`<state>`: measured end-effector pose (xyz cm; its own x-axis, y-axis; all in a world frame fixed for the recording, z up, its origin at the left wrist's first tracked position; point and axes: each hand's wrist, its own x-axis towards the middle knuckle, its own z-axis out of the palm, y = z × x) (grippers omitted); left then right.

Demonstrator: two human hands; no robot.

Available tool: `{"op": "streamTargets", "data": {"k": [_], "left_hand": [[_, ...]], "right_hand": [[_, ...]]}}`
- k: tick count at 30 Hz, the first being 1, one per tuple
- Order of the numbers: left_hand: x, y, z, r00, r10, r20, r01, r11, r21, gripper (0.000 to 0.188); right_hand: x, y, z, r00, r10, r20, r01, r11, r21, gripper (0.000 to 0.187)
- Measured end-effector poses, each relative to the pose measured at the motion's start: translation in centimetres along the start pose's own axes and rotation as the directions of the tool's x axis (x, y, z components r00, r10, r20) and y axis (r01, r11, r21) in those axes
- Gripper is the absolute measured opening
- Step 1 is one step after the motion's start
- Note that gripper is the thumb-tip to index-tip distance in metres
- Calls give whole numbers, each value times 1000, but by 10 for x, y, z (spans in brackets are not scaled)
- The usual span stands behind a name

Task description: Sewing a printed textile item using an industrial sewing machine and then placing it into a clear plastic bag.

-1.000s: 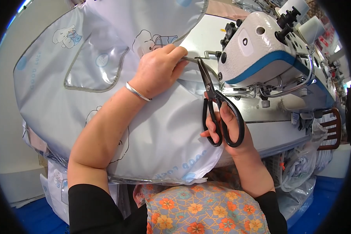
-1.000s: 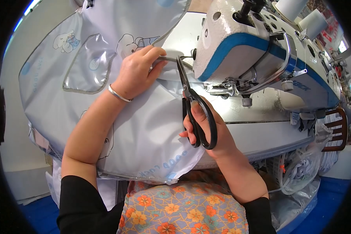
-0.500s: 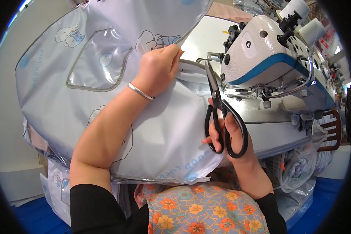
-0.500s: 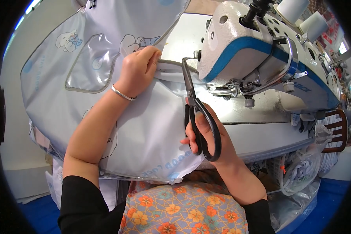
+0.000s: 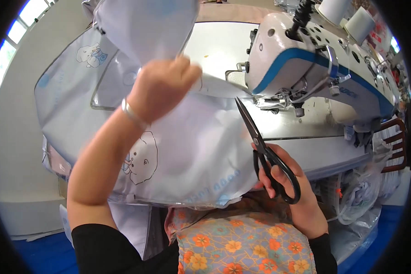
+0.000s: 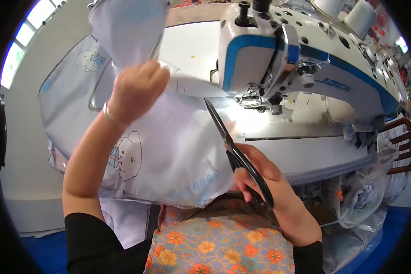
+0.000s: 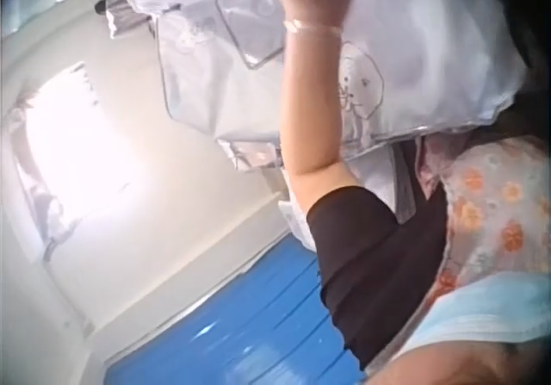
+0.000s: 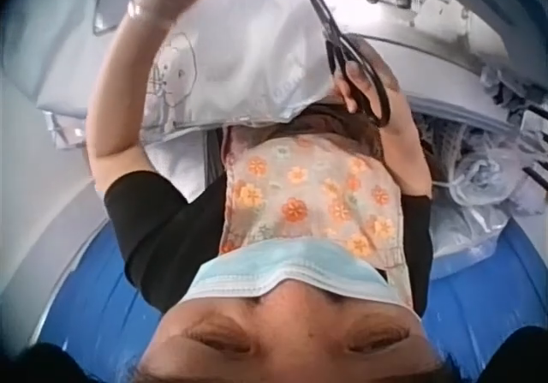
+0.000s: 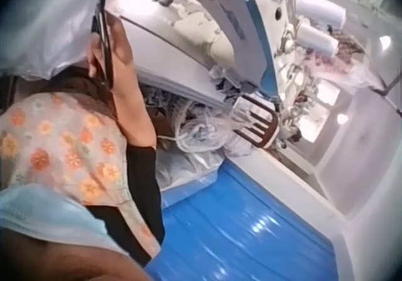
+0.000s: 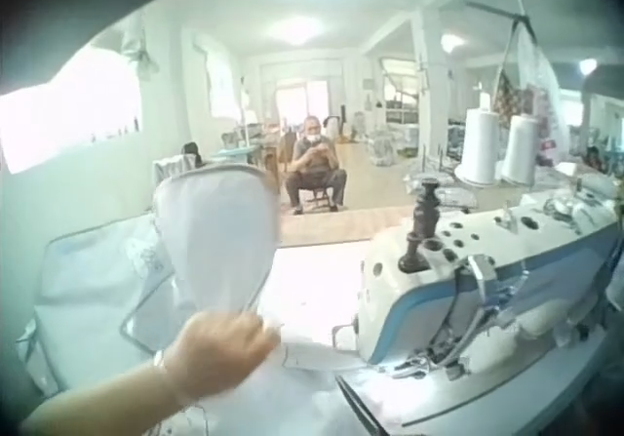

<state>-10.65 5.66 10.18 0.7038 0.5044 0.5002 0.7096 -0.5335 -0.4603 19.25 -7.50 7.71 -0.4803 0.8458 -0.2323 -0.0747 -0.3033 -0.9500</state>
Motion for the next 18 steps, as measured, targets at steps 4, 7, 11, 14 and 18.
{"op": "streamTargets", "data": {"k": [4,7,11,14,18], "left_hand": [[-64,78,-43,985,-62,158,91,980,-179,30],[-106,114,-34,938,-227,262,296,918,-263,33],[-106,121,-29,908,-344,238,406,864,-298,33],[-104,121,-35,913,-338,226,395,872,-290,32],[-91,121,-50,846,-265,463,364,921,-139,18]], "right_hand": [[-33,12,-18,1000,30,-9,-30,1000,-5,74],[-34,31,-28,984,150,96,-165,972,168,59],[-29,54,-18,969,179,170,-229,909,349,64],[-25,52,-6,980,157,118,-190,916,353,74],[-24,48,6,985,138,103,-166,921,352,74]]}}
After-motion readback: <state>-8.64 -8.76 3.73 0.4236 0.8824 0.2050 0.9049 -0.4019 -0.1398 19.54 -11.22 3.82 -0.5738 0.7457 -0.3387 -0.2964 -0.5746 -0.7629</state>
